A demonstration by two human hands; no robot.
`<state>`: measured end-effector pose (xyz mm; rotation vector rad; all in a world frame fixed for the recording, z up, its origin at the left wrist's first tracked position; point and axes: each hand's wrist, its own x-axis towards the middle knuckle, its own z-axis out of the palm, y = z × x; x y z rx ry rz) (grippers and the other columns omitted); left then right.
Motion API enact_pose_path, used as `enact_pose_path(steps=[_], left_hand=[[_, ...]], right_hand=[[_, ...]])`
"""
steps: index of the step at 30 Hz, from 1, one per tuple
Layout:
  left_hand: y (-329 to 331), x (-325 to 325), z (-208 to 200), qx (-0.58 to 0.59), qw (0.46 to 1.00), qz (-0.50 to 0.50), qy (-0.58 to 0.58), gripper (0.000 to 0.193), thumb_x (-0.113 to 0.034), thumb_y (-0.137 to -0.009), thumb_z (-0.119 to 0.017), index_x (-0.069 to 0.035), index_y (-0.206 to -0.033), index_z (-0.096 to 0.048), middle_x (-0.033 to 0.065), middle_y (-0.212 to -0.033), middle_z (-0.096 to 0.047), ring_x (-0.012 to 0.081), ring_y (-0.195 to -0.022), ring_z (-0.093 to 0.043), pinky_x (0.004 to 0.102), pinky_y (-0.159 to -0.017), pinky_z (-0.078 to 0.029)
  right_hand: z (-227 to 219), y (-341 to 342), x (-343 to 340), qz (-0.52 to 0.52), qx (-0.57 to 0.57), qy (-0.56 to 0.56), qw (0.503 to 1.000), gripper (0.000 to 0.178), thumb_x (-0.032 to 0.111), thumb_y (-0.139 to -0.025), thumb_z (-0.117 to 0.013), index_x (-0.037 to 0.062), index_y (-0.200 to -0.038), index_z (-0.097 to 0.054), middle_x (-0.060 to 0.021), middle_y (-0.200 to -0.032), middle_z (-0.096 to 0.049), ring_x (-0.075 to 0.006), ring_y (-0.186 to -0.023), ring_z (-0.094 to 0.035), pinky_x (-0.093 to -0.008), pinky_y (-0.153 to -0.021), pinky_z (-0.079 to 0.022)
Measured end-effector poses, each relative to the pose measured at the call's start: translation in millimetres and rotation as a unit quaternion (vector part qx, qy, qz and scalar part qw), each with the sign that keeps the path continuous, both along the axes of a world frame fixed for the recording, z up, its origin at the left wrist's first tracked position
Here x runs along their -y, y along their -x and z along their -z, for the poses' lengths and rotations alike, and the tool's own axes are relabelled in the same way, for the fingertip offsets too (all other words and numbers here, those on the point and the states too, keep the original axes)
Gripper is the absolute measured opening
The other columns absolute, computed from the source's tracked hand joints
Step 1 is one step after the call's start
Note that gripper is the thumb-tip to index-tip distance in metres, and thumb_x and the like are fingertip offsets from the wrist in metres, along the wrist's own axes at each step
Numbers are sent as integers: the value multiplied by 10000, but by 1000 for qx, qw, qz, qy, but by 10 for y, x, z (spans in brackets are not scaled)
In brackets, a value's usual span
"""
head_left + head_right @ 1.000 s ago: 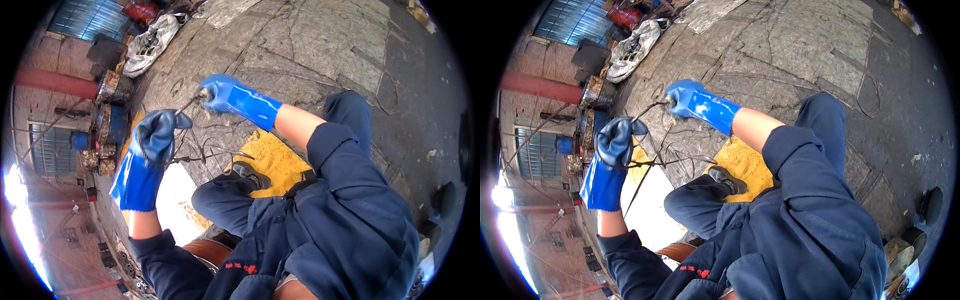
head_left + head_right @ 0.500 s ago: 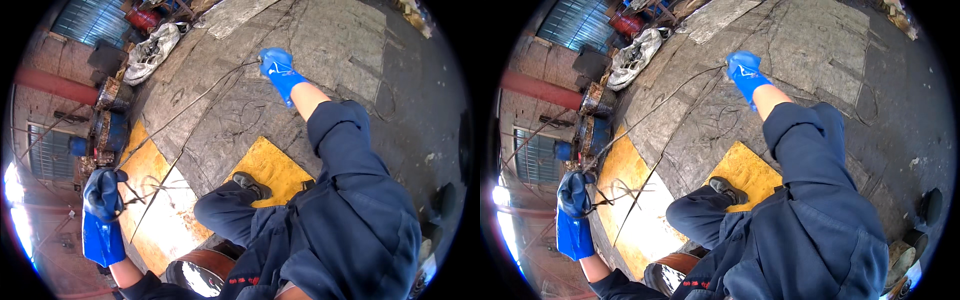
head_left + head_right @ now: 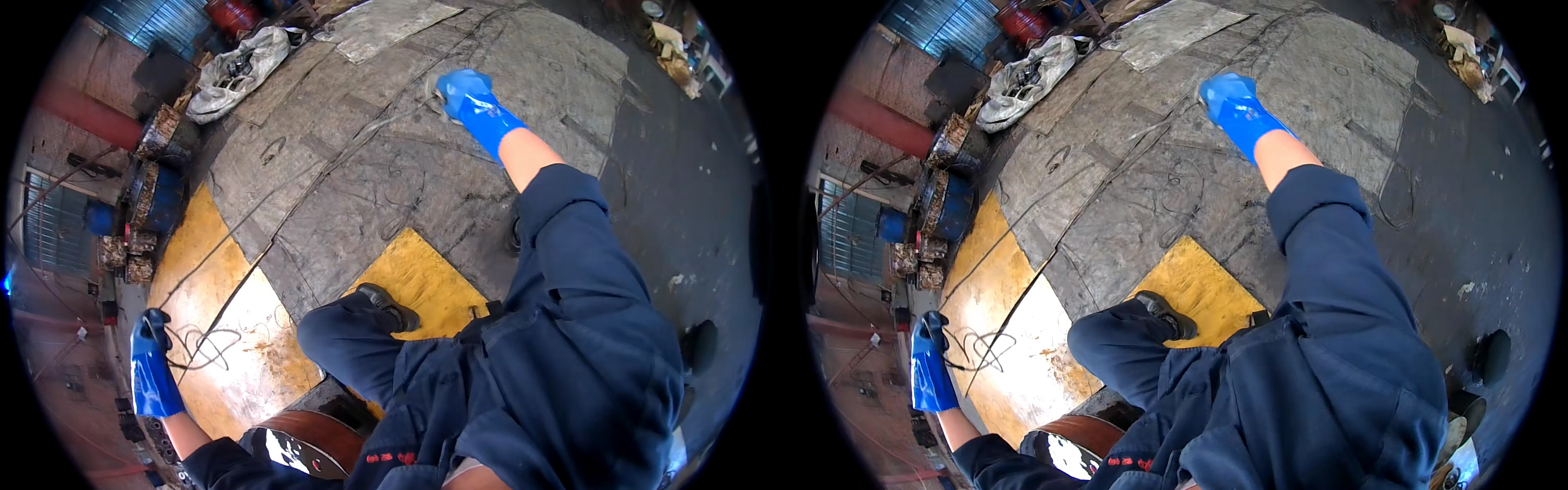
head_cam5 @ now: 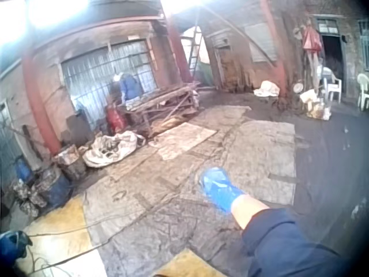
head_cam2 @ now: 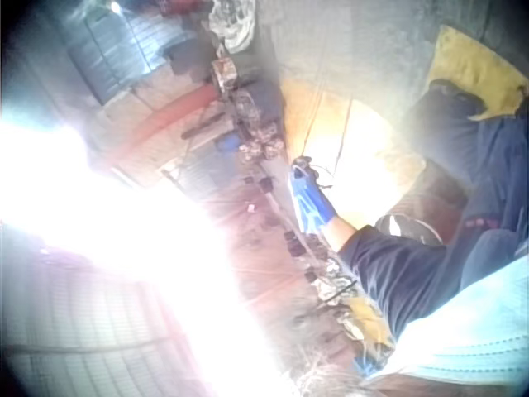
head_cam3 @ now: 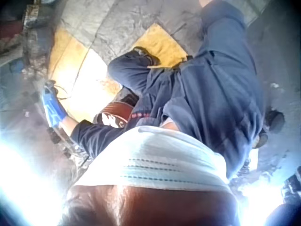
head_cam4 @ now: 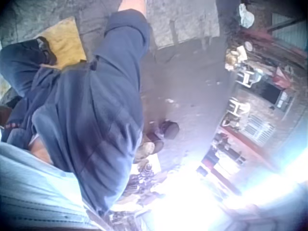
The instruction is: The person is assembling metal parts, specifically threading a wire through metal rings. They are sitting on the floor in a workshop environment, handling the parts with gloved hands.
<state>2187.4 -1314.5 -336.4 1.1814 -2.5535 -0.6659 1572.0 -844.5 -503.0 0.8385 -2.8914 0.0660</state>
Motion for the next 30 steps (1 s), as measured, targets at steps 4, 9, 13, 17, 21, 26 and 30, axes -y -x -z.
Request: enact_pose_path(steps=[4,9,13,17,21,26,30], left_hand=[[-76,-42,449,51,996,-67,16,285,-342,-1011,-568,-67,-972,-633,53,-733,-649,102,-425,-494,280,-400,-386],[-542,568,1040,-28,994,-88,-54,232,-286,-1005,-583,-59,-1037,-616,58,-754,-648,113,-417,-495,277,-386,-384],[-609,924,1747,-43,989,-115,-83,109,-132,-961,-602,-46,-1026,-611,61,-755,-626,135,-465,-532,286,-402,-423],[-648,1364,2688,0,978,-144,-152,61,-118,-944,-601,-70,-973,-625,49,-715,-606,176,-528,-590,332,-444,-468],[19,1055,3405,-18,985,-49,-162,333,-349,-977,-607,-22,-1041,-622,77,-707,-625,174,-539,-607,322,-502,-484],[-9,1226,3610,21,1000,11,18,405,-351,-831,-784,-23,-1027,-650,113,-764,-667,186,-673,-630,333,-633,-515],[157,1048,3538,51,995,-84,-18,420,-374,-739,-839,-52,-933,-652,106,-758,-671,233,-736,-643,372,-676,-510]], right_hand=[[58,-111,85,-37,6,-77,996,288,169,-789,-690,156,-1074,-730,-118,-1075,-714,-327,-1026,-684,-465,-808,-572],[-84,-202,284,-52,-2,-119,992,280,141,-765,-700,144,-1042,-742,-118,-1042,-719,-320,-1015,-688,-460,-794,-574],[65,-309,571,-63,-3,-97,993,260,201,-754,-706,151,-1006,-742,-116,-1004,-722,-329,-990,-689,-482,-766,-563],[275,-574,1118,-154,26,-66,986,246,282,-755,-704,154,-963,-735,-124,-965,-720,-341,-946,-689,-507,-753,-548],[514,-978,1570,-168,38,-110,979,291,336,-761,-705,142,-978,-724,-142,-973,-714,-347,-953,-683,-503,-787,-541],[698,-1253,2179,-163,94,-91,978,350,387,-794,-669,134,-1032,-714,-157,-1060,-703,-344,-1015,-668,-491,-840,-539],[957,-1212,2273,-135,130,-98,977,355,348,-812,-653,136,-1089,-716,-137,-1132,-699,-346,-1049,-667,-475,-873,-542]])
